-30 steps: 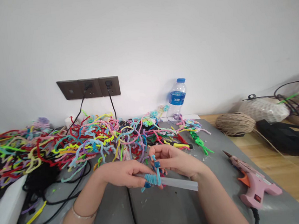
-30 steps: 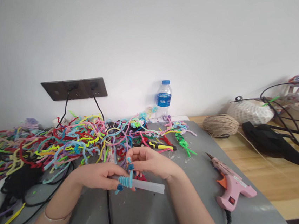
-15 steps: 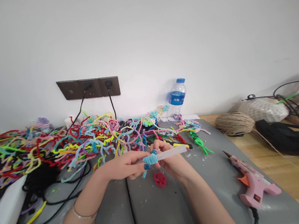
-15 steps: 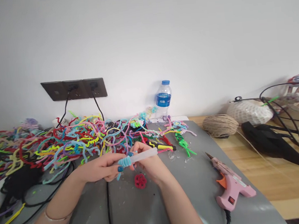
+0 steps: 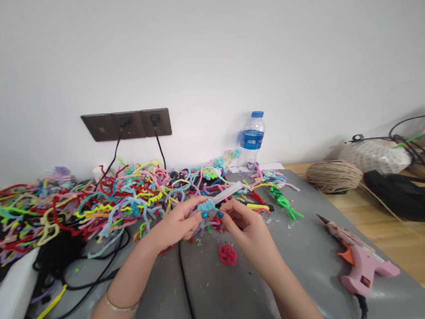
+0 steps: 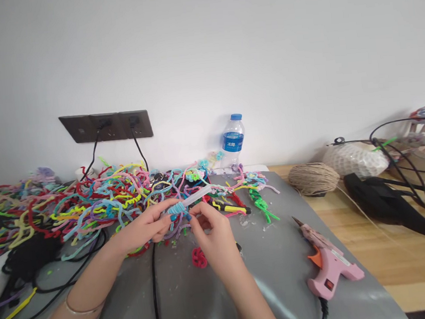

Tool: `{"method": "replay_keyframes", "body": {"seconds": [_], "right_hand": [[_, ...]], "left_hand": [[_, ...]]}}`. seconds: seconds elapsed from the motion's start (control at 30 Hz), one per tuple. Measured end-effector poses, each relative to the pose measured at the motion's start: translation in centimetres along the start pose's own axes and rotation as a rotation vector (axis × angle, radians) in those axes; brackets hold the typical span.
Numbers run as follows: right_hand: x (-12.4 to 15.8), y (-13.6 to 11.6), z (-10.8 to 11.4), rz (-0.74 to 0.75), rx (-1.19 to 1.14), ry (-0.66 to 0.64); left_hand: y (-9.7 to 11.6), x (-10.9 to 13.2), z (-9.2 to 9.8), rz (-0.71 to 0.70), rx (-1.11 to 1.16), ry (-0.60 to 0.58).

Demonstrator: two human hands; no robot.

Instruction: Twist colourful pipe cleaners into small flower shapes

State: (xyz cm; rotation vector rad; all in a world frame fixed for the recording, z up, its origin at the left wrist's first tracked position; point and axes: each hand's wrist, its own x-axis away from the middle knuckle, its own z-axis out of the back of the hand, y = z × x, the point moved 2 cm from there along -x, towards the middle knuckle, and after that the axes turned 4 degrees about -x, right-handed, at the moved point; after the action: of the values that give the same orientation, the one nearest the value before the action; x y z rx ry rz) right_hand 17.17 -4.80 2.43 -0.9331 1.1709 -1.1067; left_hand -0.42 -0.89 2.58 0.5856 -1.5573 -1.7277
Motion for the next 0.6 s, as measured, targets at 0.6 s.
{"method": "replay_keyframes", "body": {"seconds": [0.6], "right_hand": [[0.2,1.0,-0.2,0.005,0.042,0.172]], "left_hand": [[0.1,-0.1,-0.5,0.095,-0.107,-0.008]]}}
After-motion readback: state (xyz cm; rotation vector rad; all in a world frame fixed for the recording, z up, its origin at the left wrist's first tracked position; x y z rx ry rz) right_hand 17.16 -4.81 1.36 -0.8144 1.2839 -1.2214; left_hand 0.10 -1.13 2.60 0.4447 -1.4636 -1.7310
